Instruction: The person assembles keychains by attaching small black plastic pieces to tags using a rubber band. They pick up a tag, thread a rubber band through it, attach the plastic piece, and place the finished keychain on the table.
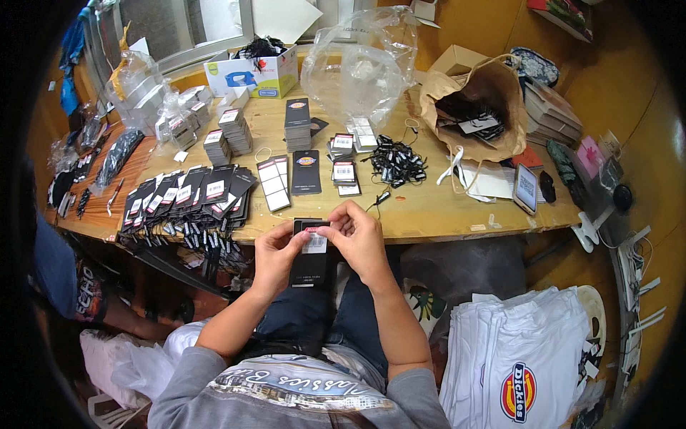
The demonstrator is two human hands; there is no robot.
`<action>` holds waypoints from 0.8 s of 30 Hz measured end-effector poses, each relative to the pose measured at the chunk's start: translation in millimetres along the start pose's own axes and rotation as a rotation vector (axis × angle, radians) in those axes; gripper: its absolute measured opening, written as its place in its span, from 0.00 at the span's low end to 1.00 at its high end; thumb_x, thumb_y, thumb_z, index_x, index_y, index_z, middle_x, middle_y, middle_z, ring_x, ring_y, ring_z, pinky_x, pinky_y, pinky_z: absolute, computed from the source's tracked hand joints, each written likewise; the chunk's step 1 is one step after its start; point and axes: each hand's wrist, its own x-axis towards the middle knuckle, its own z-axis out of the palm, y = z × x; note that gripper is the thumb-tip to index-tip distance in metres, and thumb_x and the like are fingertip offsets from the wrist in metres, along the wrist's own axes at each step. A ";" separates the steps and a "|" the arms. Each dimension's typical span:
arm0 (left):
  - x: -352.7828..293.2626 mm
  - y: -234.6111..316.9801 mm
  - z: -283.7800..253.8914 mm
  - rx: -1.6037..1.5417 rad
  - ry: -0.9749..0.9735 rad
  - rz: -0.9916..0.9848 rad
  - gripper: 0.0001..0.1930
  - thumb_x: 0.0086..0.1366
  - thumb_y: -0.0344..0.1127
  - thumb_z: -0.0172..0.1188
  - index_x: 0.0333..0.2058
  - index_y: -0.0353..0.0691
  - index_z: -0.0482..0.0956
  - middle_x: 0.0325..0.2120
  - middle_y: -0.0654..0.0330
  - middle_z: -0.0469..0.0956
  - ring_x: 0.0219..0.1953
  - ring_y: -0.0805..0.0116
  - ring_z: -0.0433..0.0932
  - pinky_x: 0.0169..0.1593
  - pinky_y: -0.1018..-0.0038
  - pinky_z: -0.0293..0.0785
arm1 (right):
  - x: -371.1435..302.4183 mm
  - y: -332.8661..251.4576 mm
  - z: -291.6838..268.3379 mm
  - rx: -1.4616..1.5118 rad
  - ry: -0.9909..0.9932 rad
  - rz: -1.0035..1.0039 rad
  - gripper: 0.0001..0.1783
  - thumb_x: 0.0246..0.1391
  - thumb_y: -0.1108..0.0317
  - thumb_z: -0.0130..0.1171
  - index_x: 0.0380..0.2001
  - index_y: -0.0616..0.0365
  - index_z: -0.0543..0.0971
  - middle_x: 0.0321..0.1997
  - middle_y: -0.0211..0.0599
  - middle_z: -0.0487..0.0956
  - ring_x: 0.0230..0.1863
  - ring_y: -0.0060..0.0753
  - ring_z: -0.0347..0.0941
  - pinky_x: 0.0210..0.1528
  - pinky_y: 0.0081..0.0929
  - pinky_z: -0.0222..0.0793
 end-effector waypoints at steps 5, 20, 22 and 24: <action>-4.5 4.3 0.1 -0.088 -0.026 -0.074 0.10 0.52 0.27 0.57 0.34 0.29 0.74 0.26 0.62 0.75 0.26 0.82 0.71 0.30 0.86 0.67 | 28.4 18.0 -58.1 -0.565 0.151 -0.117 0.05 0.37 0.75 0.57 0.24 0.58 0.76 0.23 0.35 0.71 0.29 0.33 0.67 0.34 0.25 0.62; -9.2 12.1 -0.4 -0.190 -0.111 -0.225 0.09 0.53 0.27 0.55 0.34 0.31 0.74 0.23 0.62 0.75 0.24 0.82 0.71 0.29 0.86 0.67 | 81.6 16.7 -94.7 -0.900 -0.284 -0.116 0.06 0.32 0.76 0.58 0.20 0.63 0.75 0.20 0.42 0.74 0.24 0.36 0.71 0.30 0.28 0.65; -9.2 11.8 -1.8 -0.198 -0.123 -0.239 0.09 0.53 0.27 0.55 0.33 0.31 0.74 0.23 0.62 0.75 0.24 0.82 0.71 0.30 0.85 0.68 | 84.5 18.3 -93.0 -0.928 -0.258 -0.149 0.05 0.32 0.75 0.57 0.19 0.63 0.76 0.21 0.42 0.74 0.25 0.35 0.70 0.30 0.27 0.65; -8.7 13.0 -1.7 -0.212 -0.133 -0.243 0.09 0.53 0.28 0.55 0.33 0.31 0.74 0.24 0.62 0.75 0.25 0.82 0.71 0.31 0.85 0.68 | 90.7 15.3 -92.0 -1.020 -0.197 -0.312 0.05 0.33 0.74 0.57 0.20 0.63 0.76 0.21 0.39 0.75 0.24 0.31 0.70 0.29 0.24 0.64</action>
